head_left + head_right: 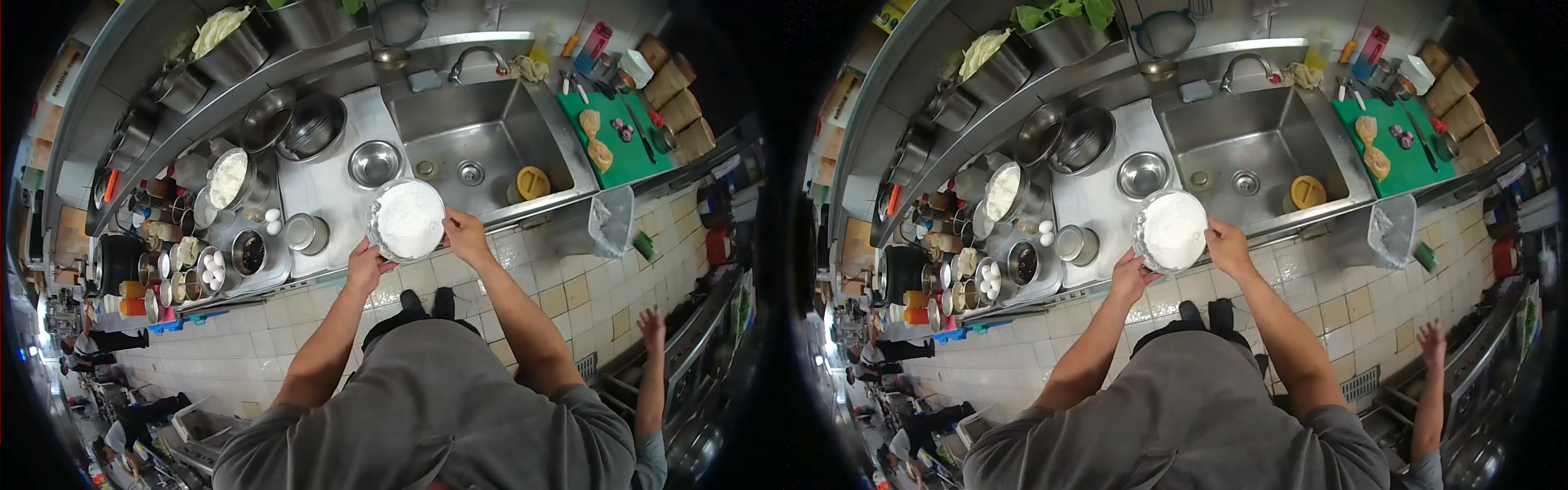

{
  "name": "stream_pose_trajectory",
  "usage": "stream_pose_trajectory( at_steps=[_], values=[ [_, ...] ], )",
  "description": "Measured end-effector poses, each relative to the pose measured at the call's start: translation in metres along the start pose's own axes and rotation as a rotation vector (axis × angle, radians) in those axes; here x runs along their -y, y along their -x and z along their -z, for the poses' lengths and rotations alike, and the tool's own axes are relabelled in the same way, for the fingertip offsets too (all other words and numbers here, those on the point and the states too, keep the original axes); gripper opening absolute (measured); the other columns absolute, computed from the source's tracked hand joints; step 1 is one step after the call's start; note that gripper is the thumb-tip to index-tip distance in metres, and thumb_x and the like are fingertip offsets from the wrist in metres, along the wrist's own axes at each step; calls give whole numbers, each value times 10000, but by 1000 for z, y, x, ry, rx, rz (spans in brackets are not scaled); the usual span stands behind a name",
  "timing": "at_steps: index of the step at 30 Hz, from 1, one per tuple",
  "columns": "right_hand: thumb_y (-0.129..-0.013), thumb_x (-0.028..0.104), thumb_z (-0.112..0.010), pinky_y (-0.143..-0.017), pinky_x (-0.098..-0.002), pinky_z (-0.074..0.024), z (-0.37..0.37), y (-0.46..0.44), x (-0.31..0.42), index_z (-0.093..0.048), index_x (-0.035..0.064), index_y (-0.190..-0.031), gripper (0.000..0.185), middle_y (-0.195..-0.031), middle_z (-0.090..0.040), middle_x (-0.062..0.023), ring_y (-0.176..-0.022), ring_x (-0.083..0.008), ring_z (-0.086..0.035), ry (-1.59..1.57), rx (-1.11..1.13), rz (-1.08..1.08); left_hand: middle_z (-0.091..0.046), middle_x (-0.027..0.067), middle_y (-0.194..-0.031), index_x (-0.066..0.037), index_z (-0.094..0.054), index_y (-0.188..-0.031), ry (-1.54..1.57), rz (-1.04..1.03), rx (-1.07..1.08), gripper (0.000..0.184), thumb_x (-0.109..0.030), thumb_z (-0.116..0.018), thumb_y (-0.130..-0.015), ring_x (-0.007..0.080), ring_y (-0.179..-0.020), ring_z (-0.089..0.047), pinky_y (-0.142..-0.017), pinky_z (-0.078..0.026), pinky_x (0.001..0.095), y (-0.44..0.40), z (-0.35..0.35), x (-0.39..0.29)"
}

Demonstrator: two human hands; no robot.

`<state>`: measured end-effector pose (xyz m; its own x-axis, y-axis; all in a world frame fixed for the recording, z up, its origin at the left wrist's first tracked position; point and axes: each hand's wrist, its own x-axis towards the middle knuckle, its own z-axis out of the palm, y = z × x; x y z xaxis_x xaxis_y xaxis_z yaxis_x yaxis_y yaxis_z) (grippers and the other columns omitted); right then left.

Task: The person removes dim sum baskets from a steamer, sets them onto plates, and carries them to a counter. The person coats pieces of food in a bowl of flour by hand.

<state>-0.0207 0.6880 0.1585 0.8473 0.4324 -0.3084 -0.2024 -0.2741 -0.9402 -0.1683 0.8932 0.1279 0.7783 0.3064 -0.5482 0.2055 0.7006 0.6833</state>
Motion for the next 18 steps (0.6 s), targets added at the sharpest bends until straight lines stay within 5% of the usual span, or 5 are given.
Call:
stream_pose_trajectory(
  at_steps=[11, 14, 16, 18],
  values=[
    [-958, 77, -520, -546, -283, -547, -3, -21, -19, -623, 65, -1334, 390, -779, -682, -54, -603, -112, -626, -31, -45, 17, -665, 147, -1202, -34, -480, -1402, -110, -134, -68, 446, -92, -526, -962, 282, -970, -712, -744, -624, 421, 2, -8, -12],
    [-958, 154, -552, -579, -312, -545, 13, -15, -14, -664, 25, -1209, 304, -830, -703, -91, -618, -148, -649, -75, -18, -82, -658, 151, -1214, -49, -495, -1407, -181, -163, -138, 452, -51, -495, -954, 291, -1006, -706, -748, -635, 421, 20, 7, -17],
    [-929, 99, -566, -612, -305, -537, 58, -40, -51, -655, 2, -1126, 236, -900, -706, -97, -664, -164, -658, 44, -61, -100, -653, 167, -1215, -52, -459, -1433, -131, -186, -143, 476, -54, -493, -958, 295, -983, -708, -752, -632, 439, 29, 34, -8],
    [-879, -87, -483, -537, -291, -545, 124, -60, -72, -635, 61, -1172, 362, -900, -603, -29, -688, -145, -620, 51, -265, 138, -631, 181, -1244, -52, -416, -1461, -101, -188, -158, 511, -47, -492, -955, 319, -1000, -701, -734, -631, 459, 31, 61, 9]
  ],
)
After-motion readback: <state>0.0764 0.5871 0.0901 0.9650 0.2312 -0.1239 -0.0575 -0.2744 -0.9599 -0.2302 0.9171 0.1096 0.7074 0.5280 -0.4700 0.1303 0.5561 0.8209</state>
